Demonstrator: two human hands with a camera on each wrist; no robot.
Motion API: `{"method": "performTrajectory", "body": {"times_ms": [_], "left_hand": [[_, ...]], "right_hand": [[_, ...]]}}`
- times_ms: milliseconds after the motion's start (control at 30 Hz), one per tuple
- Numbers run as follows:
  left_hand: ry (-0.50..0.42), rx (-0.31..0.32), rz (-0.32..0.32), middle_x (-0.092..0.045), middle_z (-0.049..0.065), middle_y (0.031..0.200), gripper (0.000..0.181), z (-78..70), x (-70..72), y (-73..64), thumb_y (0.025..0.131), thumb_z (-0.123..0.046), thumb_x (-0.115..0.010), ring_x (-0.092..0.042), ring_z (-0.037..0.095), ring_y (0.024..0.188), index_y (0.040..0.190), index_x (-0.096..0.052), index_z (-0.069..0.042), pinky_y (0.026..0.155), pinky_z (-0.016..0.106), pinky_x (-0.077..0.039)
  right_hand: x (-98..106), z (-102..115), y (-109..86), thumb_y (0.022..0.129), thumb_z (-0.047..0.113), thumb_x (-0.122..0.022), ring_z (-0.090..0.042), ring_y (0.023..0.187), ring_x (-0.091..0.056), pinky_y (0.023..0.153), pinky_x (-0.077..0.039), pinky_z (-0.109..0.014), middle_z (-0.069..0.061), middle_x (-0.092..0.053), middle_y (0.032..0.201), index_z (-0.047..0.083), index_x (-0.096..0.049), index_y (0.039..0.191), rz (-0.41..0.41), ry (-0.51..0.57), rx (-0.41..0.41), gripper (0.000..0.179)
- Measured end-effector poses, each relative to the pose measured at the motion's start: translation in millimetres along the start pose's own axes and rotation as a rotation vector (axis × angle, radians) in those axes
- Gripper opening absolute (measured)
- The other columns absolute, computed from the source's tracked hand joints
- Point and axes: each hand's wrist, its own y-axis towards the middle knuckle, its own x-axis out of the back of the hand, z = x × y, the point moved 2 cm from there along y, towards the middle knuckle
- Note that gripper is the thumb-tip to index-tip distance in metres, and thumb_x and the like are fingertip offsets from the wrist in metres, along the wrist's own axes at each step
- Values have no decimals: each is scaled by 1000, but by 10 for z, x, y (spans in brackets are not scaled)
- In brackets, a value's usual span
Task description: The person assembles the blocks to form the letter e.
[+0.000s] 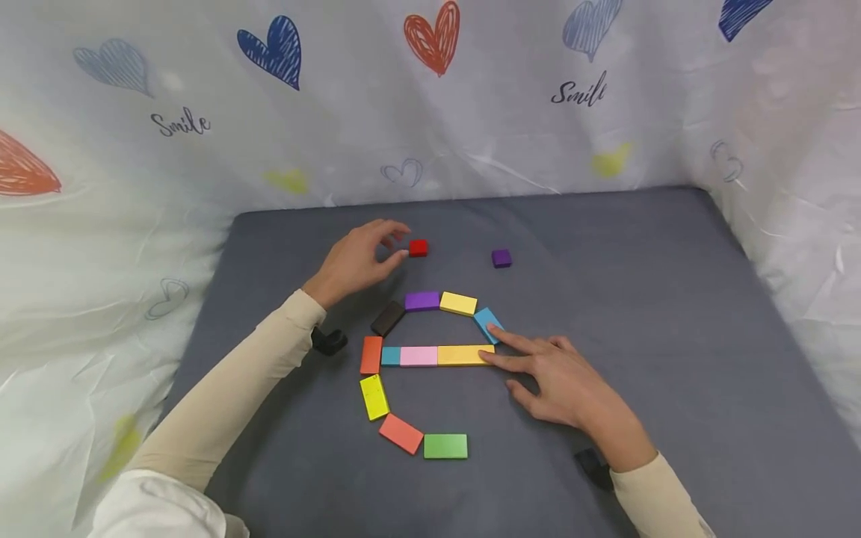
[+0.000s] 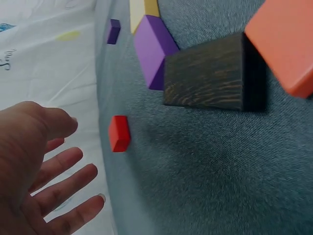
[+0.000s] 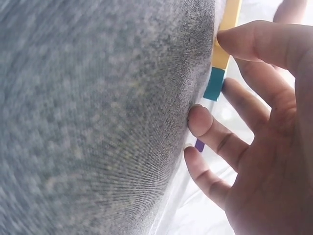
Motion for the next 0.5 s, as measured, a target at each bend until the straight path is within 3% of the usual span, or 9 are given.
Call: {"method": "performTrajectory", "body": {"times_ms": [300,500], "left_hand": [[91,-7,108,-59,4,152,52,26,-169,269,102,-32,-70,-62,23,129,152,-57,-22,91,47,-58],[165,-13,171,-58,6,152,50,32,-271,377,103,-29,-71,-60,26,134,151,-59,-28,93,50,-58]], "right_hand": [[5,-10,-5,100,33,-72,-27,141,-56,108,-39,-60,11,-32,171,45,-51,154,2,10,-9,59],[-1,-7,1,100,33,-72,-28,141,-56,109,-38,-60,11,-32,172,45,-51,154,1,13,-7,59]]}}
